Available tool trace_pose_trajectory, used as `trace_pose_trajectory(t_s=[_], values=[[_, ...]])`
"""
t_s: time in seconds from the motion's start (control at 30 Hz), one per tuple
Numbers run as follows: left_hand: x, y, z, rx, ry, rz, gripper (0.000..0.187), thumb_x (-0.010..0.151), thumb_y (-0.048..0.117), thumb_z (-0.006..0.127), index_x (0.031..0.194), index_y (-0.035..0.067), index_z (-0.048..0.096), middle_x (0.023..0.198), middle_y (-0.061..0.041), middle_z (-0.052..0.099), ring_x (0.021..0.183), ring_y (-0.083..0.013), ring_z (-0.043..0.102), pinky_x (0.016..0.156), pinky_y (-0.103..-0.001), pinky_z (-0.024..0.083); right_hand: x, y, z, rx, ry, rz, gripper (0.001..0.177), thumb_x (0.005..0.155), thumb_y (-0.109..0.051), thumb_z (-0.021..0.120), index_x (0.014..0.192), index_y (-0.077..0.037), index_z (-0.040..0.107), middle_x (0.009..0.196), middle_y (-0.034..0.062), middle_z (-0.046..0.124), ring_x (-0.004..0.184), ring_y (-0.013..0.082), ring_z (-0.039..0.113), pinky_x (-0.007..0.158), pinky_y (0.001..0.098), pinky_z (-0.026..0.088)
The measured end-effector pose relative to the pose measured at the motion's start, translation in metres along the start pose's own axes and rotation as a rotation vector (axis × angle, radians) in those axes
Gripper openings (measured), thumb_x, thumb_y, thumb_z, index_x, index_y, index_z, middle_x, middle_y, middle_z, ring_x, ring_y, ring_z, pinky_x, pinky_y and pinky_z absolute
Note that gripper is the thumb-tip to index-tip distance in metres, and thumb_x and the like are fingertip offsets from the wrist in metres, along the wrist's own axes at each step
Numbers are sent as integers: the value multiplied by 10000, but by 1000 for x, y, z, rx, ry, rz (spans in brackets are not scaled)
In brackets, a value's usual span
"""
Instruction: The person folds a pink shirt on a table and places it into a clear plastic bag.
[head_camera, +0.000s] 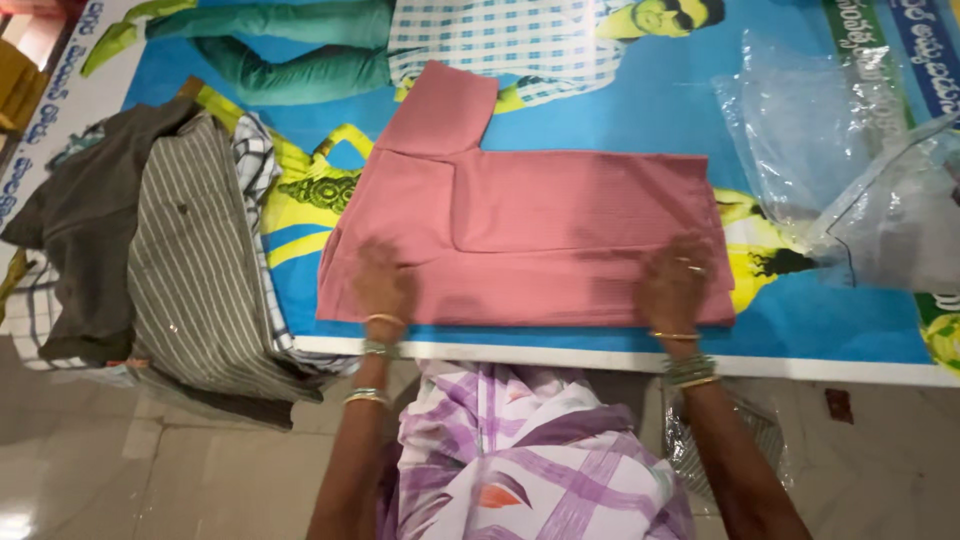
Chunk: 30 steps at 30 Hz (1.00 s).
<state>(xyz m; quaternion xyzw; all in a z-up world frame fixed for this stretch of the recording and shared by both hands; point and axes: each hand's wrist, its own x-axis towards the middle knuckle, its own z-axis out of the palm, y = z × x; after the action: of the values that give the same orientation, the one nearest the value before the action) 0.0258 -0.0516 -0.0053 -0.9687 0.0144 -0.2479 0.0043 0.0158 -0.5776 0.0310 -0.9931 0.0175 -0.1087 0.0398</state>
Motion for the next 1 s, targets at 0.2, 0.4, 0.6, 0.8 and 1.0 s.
trace_pose_trajectory(t_s=[0.2, 0.4, 0.6, 0.8, 1.0], values=[[5, 175, -34, -487, -207, 230, 663, 966, 342, 584, 1548, 78, 406, 1576, -273, 361, 1395, -495, 350, 1133, -602, 278, -21, -171, -5, 344, 158, -366, 679, 1007, -371, 555, 1559, -13, 384, 1590, 260, 373, 1473, 444, 354, 1192, 579, 270], [6, 117, -48, -392, -297, 148, 675, 979, 431, 562, 1566, 148, 386, 1641, -212, 312, 1528, -387, 257, 1243, -583, 186, -2, -125, -29, 107, 202, -415, 652, 928, -412, 532, 1502, -117, 443, 1598, 226, 379, 1469, 411, 340, 1157, 572, 263], [-3, -8, -61, -141, -263, -108, 657, 995, 501, 530, 1578, 234, 388, 1621, -186, 313, 1489, -383, 274, 1202, -577, 210, 20, -19, -20, -107, 131, -123, 515, 1120, -443, 485, 1544, -153, 525, 1613, 220, 461, 1522, 437, 392, 1297, 589, 216], [-14, -22, -54, -192, -156, -218, 631, 992, 472, 529, 1558, 208, 436, 1624, -217, 361, 1514, -414, 314, 1237, -512, 233, 18, 0, 5, 110, 186, -14, 543, 1123, -424, 442, 1609, -191, 508, 1633, 294, 424, 1522, 472, 360, 1273, 576, 191], [-14, -11, -90, -220, -186, -222, 620, 955, 419, 582, 1514, 171, 485, 1568, -254, 374, 1455, -430, 327, 1182, -546, 243, 16, 6, 10, 110, 159, 27, 556, 1087, -436, 438, 1603, -239, 501, 1627, 267, 430, 1510, 457, 362, 1246, 579, 196]])
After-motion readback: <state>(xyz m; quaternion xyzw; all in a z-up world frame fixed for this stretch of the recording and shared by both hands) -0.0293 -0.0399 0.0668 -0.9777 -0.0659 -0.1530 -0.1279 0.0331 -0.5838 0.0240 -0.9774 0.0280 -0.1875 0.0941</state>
